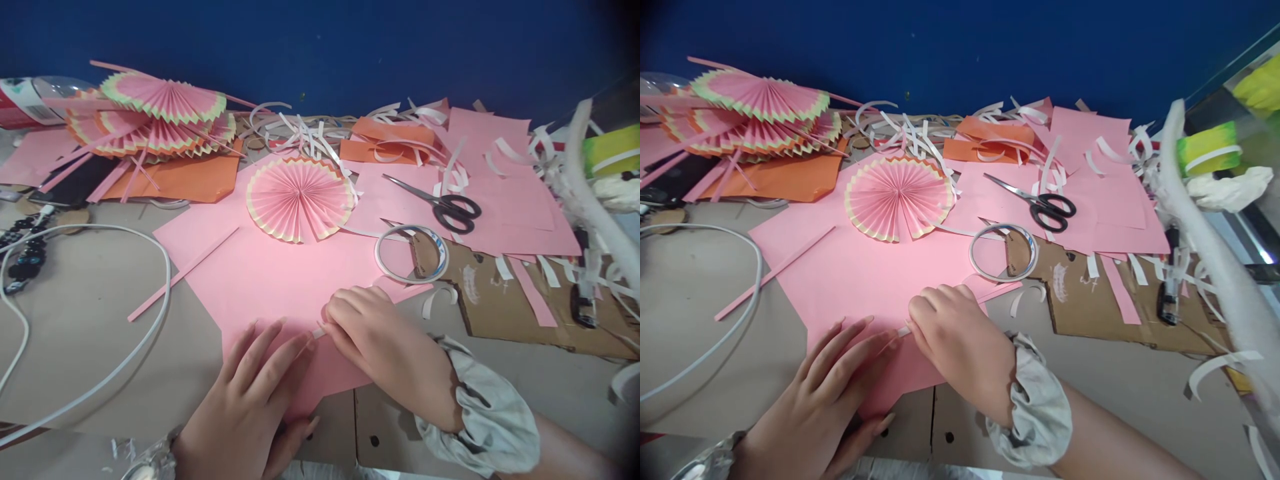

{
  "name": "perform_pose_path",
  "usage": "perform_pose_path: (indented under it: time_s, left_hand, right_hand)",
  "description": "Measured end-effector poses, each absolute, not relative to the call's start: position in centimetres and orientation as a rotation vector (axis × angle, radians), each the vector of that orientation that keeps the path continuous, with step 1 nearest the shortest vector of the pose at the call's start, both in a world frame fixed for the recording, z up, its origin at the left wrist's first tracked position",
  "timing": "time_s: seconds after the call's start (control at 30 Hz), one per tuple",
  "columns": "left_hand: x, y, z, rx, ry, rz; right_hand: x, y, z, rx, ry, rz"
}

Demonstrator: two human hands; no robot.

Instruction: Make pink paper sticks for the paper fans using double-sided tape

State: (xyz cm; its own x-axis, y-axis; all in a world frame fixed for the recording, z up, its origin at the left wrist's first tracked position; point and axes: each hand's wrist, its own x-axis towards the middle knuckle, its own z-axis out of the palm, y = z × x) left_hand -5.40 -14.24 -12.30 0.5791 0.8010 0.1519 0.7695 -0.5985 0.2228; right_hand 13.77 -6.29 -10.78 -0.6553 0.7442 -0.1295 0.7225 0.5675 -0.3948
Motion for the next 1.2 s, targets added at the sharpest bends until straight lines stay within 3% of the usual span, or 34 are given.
perform_pose_path:
  time_s: [1.2]
  left_hand:
    - [-5.4,-14.4,-12.3,2.691,1.376,0.324]
  right_hand:
    - [13.5,-7.1,-12.1,-1.302,-2.64,0.495]
